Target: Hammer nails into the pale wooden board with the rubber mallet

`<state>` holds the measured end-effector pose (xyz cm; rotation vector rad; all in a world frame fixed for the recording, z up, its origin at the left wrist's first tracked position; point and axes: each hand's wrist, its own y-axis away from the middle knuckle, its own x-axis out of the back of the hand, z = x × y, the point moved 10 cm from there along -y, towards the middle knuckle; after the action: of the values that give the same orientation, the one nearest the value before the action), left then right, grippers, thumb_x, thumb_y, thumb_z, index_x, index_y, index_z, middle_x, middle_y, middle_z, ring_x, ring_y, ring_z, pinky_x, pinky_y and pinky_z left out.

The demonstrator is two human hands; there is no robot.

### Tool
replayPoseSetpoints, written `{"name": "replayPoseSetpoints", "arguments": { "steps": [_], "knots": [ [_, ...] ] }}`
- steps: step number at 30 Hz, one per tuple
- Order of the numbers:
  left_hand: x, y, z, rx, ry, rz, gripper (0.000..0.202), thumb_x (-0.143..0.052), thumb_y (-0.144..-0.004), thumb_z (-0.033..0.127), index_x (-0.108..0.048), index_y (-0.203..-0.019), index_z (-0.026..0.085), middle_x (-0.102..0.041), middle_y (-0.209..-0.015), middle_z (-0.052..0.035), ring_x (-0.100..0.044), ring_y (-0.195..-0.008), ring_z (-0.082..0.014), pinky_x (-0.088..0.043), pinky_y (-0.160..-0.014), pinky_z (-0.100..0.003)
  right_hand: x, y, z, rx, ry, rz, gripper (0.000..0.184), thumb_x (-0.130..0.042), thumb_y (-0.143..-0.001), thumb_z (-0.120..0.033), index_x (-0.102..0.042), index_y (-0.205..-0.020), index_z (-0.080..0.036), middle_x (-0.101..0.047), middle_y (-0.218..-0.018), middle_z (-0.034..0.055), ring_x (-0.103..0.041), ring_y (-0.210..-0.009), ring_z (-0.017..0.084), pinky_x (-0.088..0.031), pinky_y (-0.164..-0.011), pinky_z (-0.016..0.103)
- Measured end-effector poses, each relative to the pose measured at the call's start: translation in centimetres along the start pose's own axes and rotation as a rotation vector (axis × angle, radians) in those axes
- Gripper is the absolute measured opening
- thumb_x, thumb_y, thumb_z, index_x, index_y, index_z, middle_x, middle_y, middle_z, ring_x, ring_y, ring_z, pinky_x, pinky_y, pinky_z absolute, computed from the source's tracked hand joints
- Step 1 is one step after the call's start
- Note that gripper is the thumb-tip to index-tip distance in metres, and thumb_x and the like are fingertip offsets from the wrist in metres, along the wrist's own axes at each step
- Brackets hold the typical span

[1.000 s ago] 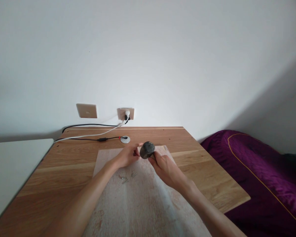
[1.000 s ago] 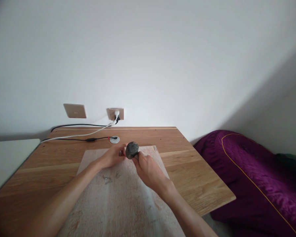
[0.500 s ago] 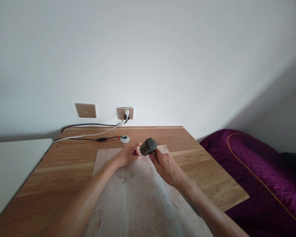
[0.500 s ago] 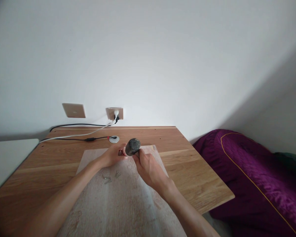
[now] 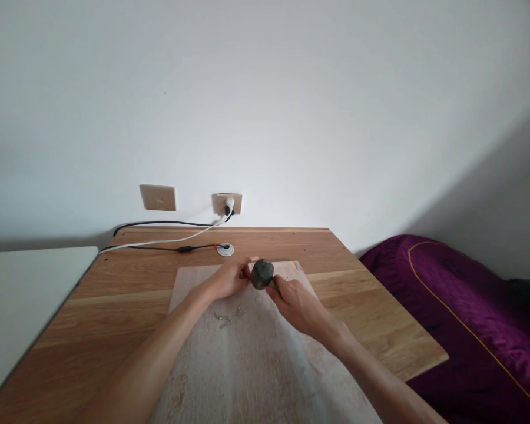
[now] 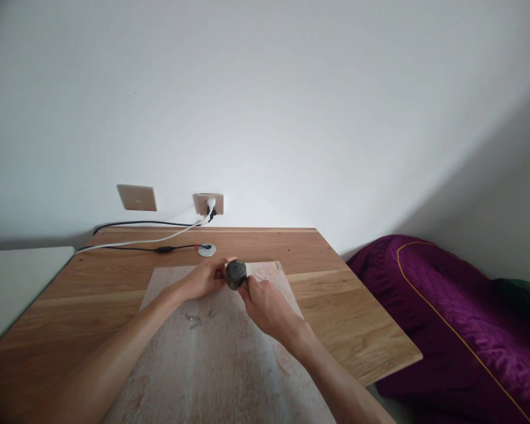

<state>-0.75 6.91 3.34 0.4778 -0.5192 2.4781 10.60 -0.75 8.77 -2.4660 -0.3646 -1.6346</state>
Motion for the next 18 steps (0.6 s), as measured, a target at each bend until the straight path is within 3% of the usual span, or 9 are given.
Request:
{"name": "replayPoseSetpoints", "arguments": {
  "steps": [3, 7, 10, 13, 18],
  "knots": [
    [-0.1, 0.0, -0.6, 0.046, -0.01, -0.015, 0.053, -0.062, -0.073, 0.008, -0.065, -0.125, 0.016, -0.067, -0.074, 0.0028, -0.061, -0.07, -0.0148, -0.045, -0.069, -0.025, 1.1, 0.0, -0.1, 0.014, -0.028, 0.034, 0.023, -0.042, -0.106, -0.029, -0.059, -0.094, -0.02, -0.074, -0.081, 0.0073, -0.07, -0.078, 0.022, -0.035, -0.064, 0.028],
    [0.0, 0.0, -0.4, 0.047, -0.009, -0.011, 0.04, -0.066, -0.075, 0.01, -0.068, -0.114, 0.015, -0.067, -0.074, 0.0021, -0.059, -0.07, -0.0148, -0.043, -0.069, -0.026, 3.0, 0.1, -0.7, 0.031, -0.099, 0.132, 0.026, -0.04, -0.108, -0.036, -0.058, -0.095, -0.022, -0.072, -0.081, 0.0039, -0.068, -0.074, 0.02, -0.037, -0.065, 0.028],
    [0.1, 0.0, 0.1, 0.0, -0.021, 0.002, 0.03, -0.061, -0.077, 0.009, -0.069, -0.106, 0.015, -0.065, -0.075, 0.0016, -0.058, -0.07, -0.0142, -0.042, -0.065, -0.025, 1.2, -0.4, -0.7, 0.015, -0.047, 0.073, 0.025, -0.04, -0.107, -0.031, -0.06, -0.096, -0.02, -0.075, -0.086, 0.0081, -0.07, -0.079, 0.022, -0.036, -0.065, 0.029],
    [0.1, 0.1, 0.2, -0.016, -0.041, -0.002, 0.039, -0.06, -0.076, 0.007, -0.068, -0.112, 0.017, -0.065, -0.075, 0.0022, -0.059, -0.07, -0.0141, -0.042, -0.064, -0.024, -0.3, -0.8, -0.1, -0.015, -0.018, 0.023, 0.025, -0.04, -0.106, -0.029, -0.06, -0.094, -0.019, -0.076, -0.084, 0.01, -0.071, -0.079, 0.023, -0.035, -0.063, 0.03],
    [0.1, 0.1, -0.5, 0.036, -0.021, -0.007, 0.035, -0.067, -0.076, 0.012, -0.068, -0.11, 0.016, -0.069, -0.074, 0.002, -0.061, -0.07, -0.0154, -0.044, -0.068, -0.026, 2.7, -0.5, -0.5, 0.005, -0.095, 0.149, 0.027, -0.039, -0.106, -0.035, -0.058, -0.092, -0.022, -0.071, -0.077, 0.004, -0.068, -0.072, 0.021, -0.037, -0.063, 0.028]
  ]
}}
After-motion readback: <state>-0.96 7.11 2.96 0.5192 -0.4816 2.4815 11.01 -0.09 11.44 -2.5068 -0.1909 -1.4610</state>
